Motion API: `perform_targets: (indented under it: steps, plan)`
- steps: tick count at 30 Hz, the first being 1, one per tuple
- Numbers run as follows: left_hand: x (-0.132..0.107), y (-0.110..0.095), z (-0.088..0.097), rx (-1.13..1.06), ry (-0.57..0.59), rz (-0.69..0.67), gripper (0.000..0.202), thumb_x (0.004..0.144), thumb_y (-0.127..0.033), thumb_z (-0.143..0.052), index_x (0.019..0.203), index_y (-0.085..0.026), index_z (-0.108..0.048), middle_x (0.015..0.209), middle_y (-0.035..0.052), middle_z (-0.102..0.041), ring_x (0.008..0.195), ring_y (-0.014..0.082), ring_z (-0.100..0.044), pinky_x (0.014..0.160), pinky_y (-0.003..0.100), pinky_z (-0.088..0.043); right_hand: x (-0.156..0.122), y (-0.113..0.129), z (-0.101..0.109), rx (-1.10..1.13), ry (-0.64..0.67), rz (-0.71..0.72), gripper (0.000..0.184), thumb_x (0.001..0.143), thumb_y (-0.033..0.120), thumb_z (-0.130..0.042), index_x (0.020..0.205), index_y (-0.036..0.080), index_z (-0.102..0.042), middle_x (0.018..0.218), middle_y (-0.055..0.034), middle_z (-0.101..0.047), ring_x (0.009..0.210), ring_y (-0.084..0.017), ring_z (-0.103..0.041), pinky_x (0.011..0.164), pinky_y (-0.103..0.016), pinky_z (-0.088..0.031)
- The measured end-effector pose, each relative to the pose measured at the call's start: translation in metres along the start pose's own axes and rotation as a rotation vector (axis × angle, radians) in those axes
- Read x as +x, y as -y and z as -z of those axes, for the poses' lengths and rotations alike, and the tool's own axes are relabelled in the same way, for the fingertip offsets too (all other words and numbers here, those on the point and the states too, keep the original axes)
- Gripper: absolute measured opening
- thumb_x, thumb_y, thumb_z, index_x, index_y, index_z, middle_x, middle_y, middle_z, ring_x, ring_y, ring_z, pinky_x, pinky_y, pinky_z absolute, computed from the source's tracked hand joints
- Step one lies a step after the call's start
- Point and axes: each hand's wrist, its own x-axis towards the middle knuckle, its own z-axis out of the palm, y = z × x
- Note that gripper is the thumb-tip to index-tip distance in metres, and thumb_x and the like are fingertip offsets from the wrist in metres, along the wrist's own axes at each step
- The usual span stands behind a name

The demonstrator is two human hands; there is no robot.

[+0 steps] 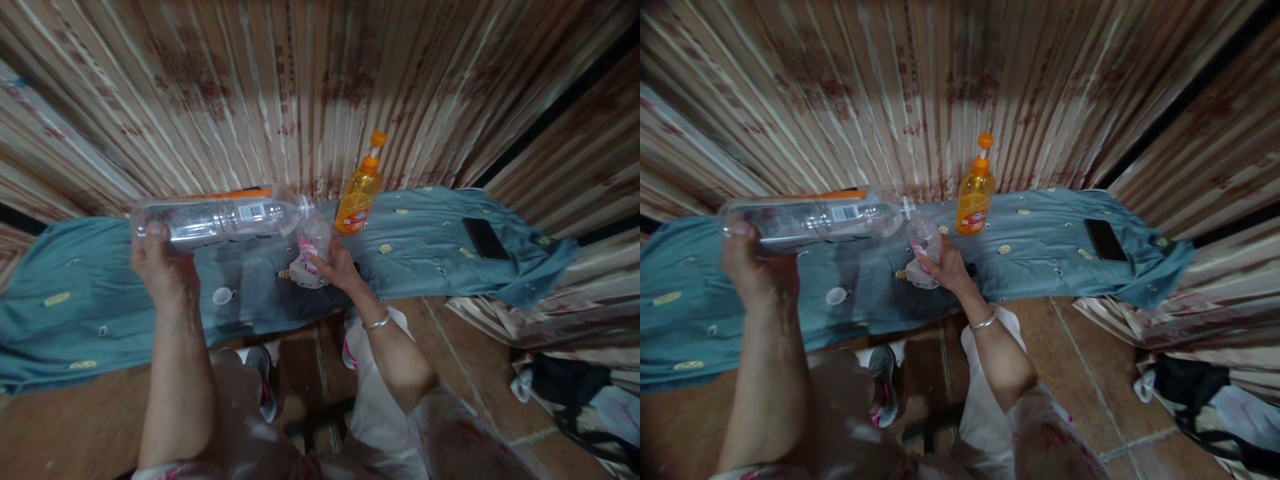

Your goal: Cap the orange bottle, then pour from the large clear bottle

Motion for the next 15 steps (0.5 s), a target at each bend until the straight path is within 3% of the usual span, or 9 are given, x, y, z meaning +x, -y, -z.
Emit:
perform_targets:
  steps: [10, 15]
  plan:
    - [-0.0013, -0.0026, -0.0032, -0.092, 0.014, 0.027, 0.032, 0.058, -0.039, -0.080, 0.081, -0.020, -0.068, 0.085, -0.0009, -0.061, 0.086, 0.0150, -0.060, 0.088, 0.031, -0.050, 0.0001, 0.0019, 0.0005, -0.019, 0.017, 0.000, 0.066, 0.085, 0.053, -0.071, 0.136, 0.016, -0.052, 0.109, -0.0144, -0.077, 0.103, -0.032, -0.074, 0.088, -0.044, -0.058]
    - [0.0004, -0.0002, -0.0016, 0.005, 0.024, 0.027, 0.035, 0.059, -0.046, -0.077, 0.084, -0.021, -0.069, 0.084, -0.0005, -0.063, 0.087, 0.0171, -0.061, 0.089, 0.034, -0.051, 0.0006, 0.0018, 0.0015, -0.010, 0.025, -0.016, 0.068, 0.084, 0.053, -0.072, 0.135, 0.013, -0.053, 0.110, -0.0165, -0.077, 0.102, -0.032, -0.074, 0.089, -0.043, -0.057]
